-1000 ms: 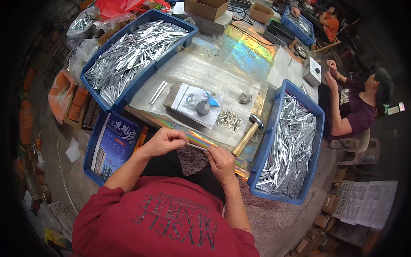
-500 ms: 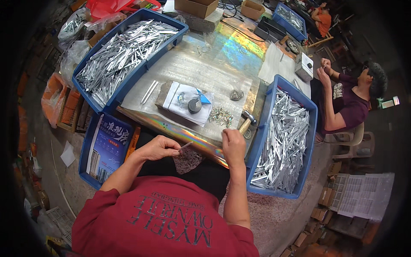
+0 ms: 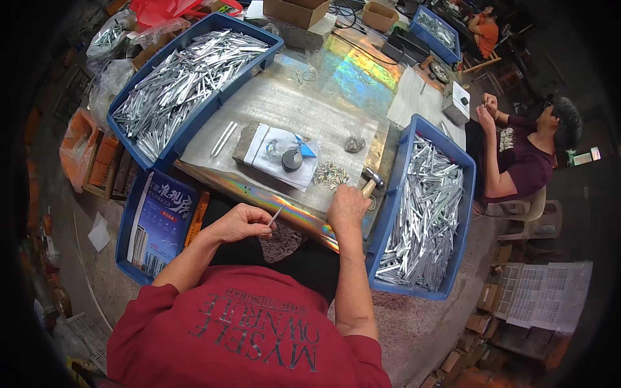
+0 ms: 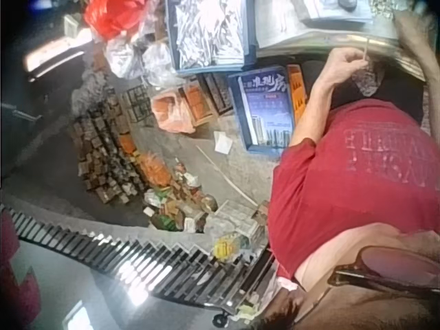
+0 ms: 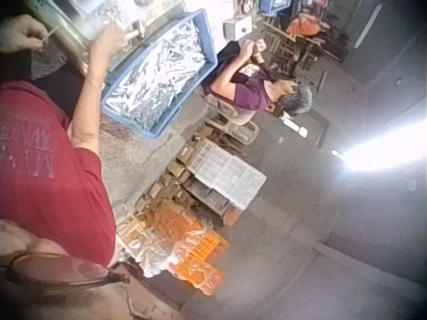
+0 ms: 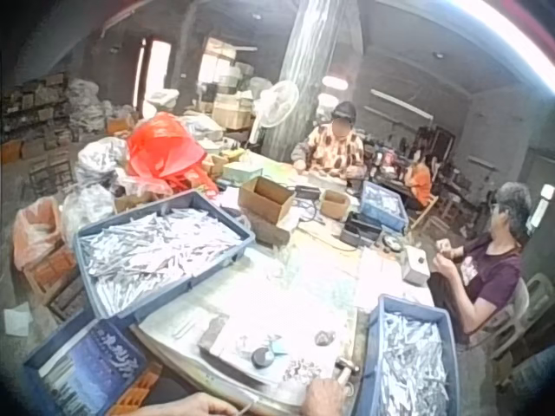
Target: The person takes metal strips from a bin, attaches small components onto them by hand, and hammers them on a block using a hammer.
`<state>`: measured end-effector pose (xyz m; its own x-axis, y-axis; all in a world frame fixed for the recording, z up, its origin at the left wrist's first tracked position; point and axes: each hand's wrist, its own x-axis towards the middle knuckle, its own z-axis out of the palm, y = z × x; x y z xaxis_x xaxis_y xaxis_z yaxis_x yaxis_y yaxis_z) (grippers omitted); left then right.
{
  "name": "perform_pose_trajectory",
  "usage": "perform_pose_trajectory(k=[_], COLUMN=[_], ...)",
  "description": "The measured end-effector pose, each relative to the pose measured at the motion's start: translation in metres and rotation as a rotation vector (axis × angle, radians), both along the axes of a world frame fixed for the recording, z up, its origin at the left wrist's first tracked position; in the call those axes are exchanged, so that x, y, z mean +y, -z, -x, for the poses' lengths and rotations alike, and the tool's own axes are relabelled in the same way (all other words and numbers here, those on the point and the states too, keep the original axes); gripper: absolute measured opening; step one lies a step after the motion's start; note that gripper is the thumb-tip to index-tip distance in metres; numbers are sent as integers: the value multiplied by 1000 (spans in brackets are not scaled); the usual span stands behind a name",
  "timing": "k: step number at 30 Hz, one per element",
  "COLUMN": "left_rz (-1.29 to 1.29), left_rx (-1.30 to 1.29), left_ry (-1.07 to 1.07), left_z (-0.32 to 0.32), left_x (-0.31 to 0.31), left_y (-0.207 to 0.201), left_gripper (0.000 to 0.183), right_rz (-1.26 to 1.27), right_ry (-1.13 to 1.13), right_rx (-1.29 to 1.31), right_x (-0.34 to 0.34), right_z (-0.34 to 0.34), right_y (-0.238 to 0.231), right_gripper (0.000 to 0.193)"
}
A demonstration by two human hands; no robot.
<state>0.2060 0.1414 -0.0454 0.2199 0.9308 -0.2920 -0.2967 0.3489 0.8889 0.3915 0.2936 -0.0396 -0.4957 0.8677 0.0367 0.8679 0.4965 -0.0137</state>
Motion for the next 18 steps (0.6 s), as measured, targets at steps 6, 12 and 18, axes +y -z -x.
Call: perform_pose_trajectory(k=[6, 12, 18], left_rz=[14, 37, -3], left_rx=[1, 27, -44], left_ry=[0, -40, -69], left_z=[-1, -3, -8], left_x=[-1, 2, 4], left_y=[-2, -9, 1], left_gripper=[15, 16, 16], right_rz=[6, 282, 688], right_ry=[45, 132, 218], right_rx=[581, 1095, 1226], right_x=[-4, -6, -11], right_z=[-10, -19, -25], right_y=[7, 11, -2], right_gripper=[4, 10, 9])
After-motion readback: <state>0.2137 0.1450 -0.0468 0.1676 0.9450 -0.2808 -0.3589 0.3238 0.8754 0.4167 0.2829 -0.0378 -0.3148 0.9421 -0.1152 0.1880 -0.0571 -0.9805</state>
